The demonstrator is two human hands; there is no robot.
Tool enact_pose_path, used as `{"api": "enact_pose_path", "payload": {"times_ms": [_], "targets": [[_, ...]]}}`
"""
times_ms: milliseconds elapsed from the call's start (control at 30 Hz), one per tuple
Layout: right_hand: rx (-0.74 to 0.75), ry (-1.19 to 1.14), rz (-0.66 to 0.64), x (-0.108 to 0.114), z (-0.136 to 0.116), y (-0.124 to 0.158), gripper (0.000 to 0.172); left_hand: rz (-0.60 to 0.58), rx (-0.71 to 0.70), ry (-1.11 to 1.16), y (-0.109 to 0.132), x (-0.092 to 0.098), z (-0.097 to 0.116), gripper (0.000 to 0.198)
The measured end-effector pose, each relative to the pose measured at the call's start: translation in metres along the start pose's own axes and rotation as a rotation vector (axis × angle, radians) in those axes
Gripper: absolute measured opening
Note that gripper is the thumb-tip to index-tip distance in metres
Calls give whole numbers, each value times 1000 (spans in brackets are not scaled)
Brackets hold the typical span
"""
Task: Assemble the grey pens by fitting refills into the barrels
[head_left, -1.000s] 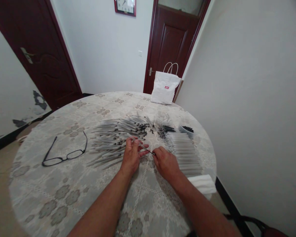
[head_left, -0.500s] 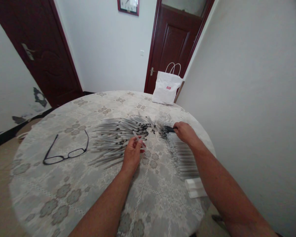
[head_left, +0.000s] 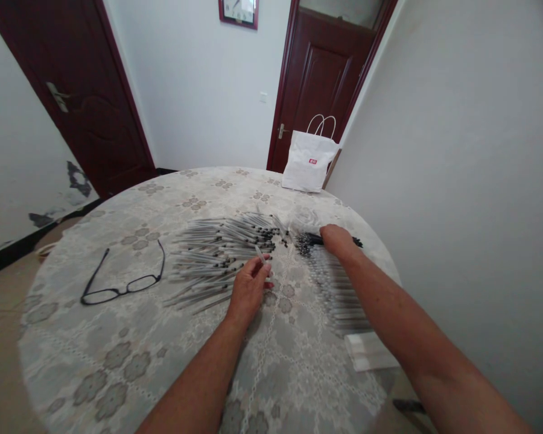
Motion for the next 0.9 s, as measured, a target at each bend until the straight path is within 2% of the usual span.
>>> {"api": "enact_pose_path", "payload": {"times_ms": [100, 167, 233, 300, 367, 500, 600, 667, 800, 900], "targets": [[-3, -34, 48, 14, -4, 13, 30, 15, 7, 21, 0, 0, 0, 47], [37, -70, 83, 27, -18, 30, 28, 14, 16, 44, 1, -1, -1, 47], [148, -186, 129, 41, -45, 55, 25, -7, 33, 68, 2, -4, -2, 46], [324, -446, 186, 58, -78, 87, 23, -36, 57, 98, 3, -8, -4, 45], [420, -632, 201, 67, -102, 116, 20, -70, 86, 123, 5, -11, -5, 43], [359, -719, 242, 67, -115, 150, 11, -156, 139, 132, 8, -20, -7, 38], [302, -660, 250, 58, -105, 163, 9, -198, 176, 121, 10, -25, -10, 39], [255, -566, 244, 48, -89, 167, 9, -169, 182, 95, 10, -22, -12, 40], [152, -372, 254, 26, -36, 168, 13, -80, 156, 51, 7, -12, -12, 41], [27, -249, 283, 13, 15, 157, 17, -77, 140, 33, 5, -10, -12, 41]]}}
Point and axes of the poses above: each hand's wrist, its own y-axis away from the middle knuckle, its own x-axis out of the back of the hand, z = x × y, the point moved 10 cm from there along -y, towards the middle knuckle, and after that the axes turned 15 degrees about y, right-handed, at the moved point
